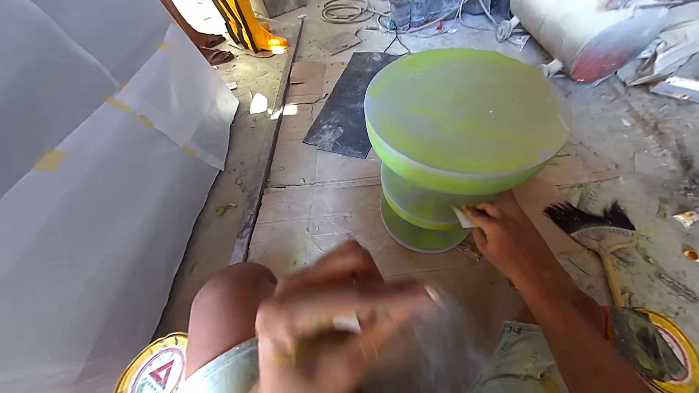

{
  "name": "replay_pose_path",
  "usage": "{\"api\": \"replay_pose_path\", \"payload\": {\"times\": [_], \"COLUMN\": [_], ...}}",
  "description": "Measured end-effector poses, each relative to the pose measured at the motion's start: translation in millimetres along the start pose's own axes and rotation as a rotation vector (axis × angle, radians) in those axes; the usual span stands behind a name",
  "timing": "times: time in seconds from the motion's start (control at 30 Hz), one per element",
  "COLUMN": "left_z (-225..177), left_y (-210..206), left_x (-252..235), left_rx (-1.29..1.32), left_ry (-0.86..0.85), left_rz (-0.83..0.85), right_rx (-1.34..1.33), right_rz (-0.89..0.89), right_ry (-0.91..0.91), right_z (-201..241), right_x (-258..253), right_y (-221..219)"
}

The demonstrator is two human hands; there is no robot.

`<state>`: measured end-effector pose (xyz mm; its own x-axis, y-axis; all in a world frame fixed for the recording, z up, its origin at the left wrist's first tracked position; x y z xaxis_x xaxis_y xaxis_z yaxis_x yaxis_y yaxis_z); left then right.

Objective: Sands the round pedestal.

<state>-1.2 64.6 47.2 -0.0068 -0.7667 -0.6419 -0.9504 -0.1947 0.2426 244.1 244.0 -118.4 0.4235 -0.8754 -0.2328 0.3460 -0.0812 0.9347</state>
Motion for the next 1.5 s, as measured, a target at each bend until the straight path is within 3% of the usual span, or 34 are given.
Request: {"api": "replay_pose_path", "payload": {"times": [0.13, 0.27, 0.47, 0.63, 0.87, 1.03, 1.27, 1.43, 1.5], "left_z": [105.8, 193.6, 267.1, 272.4, 272.8, 282.2, 292.0, 291.0, 286.5], "left_y": [43.1, 81.1, 105.3, 102.9, 96.3, 95.9, 96.0, 97.2, 96.7], "left_x": [-23.9, -30.3, -1.4, -6.2, -10.0, -15.4, -17.5, -18.6, -18.4], "left_rx": [-0.144, -0.102, -0.096, -0.091, -0.083, -0.044, -0.007, 0.018, 0.012], "left_ry": [0.147, 0.264, 0.552, 0.549, 0.56, 0.553, 0.567, 0.558, 0.557], "left_rz": [-0.14, -0.326, -0.458, -0.447, -0.433, -0.46, -0.481, -0.481, -0.465], "right_rx": [0.213, 0.275, 0.138, 0.156, 0.207, 0.194, 0.209, 0.214, 0.152], "right_rz": [0.137, 0.192, -0.005, 0.184, 0.242, 0.116, 0.3, 0.277, 0.191], "right_ry": [-0.037, 0.012, 0.058, 0.009, 0.029, 0.025, -0.045, 0.055, 0.062], "right_z": [11.0, -0.5, -18.2, -6.4, -0.4, 13.2, 15.1, 7.1, -3.3], "right_x": [8.3, 8.0, -9.1, -14.2, -1.6, -14.3, -16.3, 0.3, 1.4], "right_y": [-18.6, -21.2, 2.3, -16.9, -13.9, -10.6, -22.2, -19.1, -8.1]}}
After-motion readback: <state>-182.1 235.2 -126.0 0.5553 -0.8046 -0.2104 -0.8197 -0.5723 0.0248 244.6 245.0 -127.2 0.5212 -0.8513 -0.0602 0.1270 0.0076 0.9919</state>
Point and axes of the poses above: each hand's wrist, its own x-axis away from the middle knuckle, its own y-axis out of the back of the hand, z = x × y, the point moved 8 cm from there along -x, towards the middle knuckle, and after that the axes turned 4 degrees about -y, right-handed, at the moved point
